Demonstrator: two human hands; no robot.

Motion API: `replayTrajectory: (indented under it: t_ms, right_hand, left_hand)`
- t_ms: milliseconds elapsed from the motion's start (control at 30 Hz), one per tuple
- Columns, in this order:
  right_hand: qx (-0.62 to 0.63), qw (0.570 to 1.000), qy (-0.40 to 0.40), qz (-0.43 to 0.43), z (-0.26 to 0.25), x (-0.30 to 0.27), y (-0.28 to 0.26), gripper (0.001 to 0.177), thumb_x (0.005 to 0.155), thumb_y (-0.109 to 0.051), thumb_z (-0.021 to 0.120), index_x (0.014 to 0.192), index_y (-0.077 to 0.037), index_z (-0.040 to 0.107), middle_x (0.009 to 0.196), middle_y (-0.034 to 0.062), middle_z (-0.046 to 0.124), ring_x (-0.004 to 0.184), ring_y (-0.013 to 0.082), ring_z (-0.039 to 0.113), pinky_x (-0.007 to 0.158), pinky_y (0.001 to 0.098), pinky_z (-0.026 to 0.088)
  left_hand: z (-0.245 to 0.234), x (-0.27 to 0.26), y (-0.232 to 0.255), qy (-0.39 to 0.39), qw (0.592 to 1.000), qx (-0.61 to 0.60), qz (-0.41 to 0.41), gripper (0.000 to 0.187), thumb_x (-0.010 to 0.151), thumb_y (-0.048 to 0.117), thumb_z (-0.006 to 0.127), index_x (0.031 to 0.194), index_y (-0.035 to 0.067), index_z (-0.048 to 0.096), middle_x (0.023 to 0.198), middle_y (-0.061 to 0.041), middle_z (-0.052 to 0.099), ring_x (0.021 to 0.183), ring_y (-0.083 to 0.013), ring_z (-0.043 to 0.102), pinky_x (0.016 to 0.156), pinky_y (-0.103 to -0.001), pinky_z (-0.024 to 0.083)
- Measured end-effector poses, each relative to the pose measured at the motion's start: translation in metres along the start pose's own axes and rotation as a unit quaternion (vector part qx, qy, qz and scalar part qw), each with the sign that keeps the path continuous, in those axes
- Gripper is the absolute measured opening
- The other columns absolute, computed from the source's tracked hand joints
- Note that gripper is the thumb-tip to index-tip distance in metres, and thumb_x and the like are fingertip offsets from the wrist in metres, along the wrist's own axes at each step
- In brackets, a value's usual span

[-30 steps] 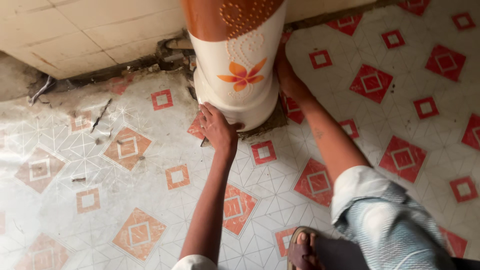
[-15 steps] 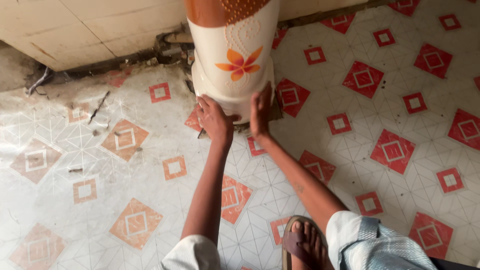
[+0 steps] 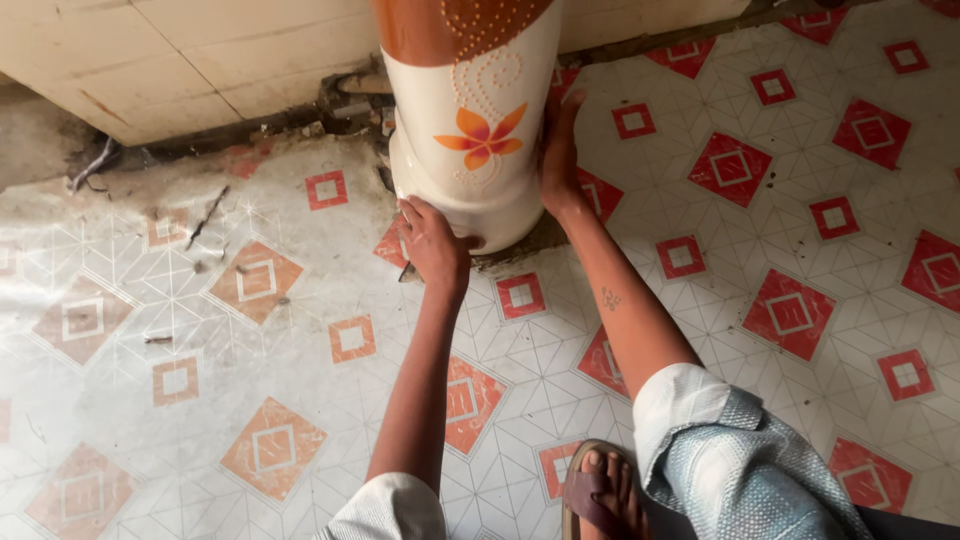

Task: The person wipes the basin and pedestal of a sink by hand with a cloth, cleaning the exterior surfaces from top to bottom.

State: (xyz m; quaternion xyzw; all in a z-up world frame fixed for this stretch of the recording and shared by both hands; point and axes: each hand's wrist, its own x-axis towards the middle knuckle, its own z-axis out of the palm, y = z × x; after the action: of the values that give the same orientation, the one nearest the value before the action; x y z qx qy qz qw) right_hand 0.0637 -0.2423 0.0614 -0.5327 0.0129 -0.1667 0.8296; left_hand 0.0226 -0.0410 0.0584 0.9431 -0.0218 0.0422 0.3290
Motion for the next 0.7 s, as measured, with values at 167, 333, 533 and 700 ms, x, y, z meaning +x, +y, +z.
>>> replayTrajectory:
  t_ms: [167, 333, 533, 700]
  right_hand:
    - [-0.222, 0.972, 0.072, 0.030, -0.002, -0.039, 0.028, 0.100, 0.095, -0.078, 0.013, 0.165, -0.006, 0.015, 0.173, 0.0128, 0.017, 0.158, 0.0252, 0.015, 0.126, 0.0403, 0.013]
    - [-0.429, 0.888, 0.165, 0.026, 0.020, -0.074, 0.052, 0.090, 0.103, -0.070, 0.010, 0.167, -0.006, 0.012, 0.175, 0.0127, 0.014, 0.163, 0.0265, 0.011, 0.132, 0.0429, 0.005]
    - [-0.250, 0.952, 0.176, -0.031, 0.078, -0.097, 0.032, 0.098, 0.100, -0.074, 0.026, 0.165, -0.005, 0.001, 0.175, 0.0155, -0.004, 0.162, 0.0290, -0.001, 0.129, 0.0426, 0.005]
    - [-0.242, 0.949, 0.156, -0.131, 0.109, -0.083, -0.009, 0.100, 0.103, -0.075, 0.025, 0.167, -0.005, -0.004, 0.176, 0.0172, -0.007, 0.165, 0.0312, -0.002, 0.134, 0.0434, 0.005]
  left_hand:
    - [-0.002, -0.002, -0.001, 0.003, 1.000, -0.022, 0.003, 0.120, 0.046, 0.015, 0.103, 0.140, -0.012, 0.035, 0.152, -0.036, 0.038, 0.134, -0.0548, 0.043, 0.107, -0.050, 0.043]
    - [-0.002, -0.003, 0.001, -0.009, 1.000, -0.020, -0.017, 0.118, 0.048, 0.015, 0.101, 0.141, -0.011, 0.034, 0.156, -0.034, 0.034, 0.137, -0.0541, 0.041, 0.109, -0.050, 0.043]
    - [0.006, -0.002, -0.006, -0.020, 0.999, -0.014, -0.022, 0.127, 0.053, 0.020, 0.101, 0.149, -0.011, 0.024, 0.157, -0.031, 0.029, 0.143, -0.0521, 0.033, 0.112, -0.047, 0.038]
    - [0.006, 0.000, -0.003, -0.024, 0.999, 0.010, -0.038, 0.122, 0.058, 0.017, 0.099, 0.151, -0.012, 0.025, 0.161, -0.031, 0.030, 0.143, -0.0499, 0.037, 0.113, -0.047, 0.041]
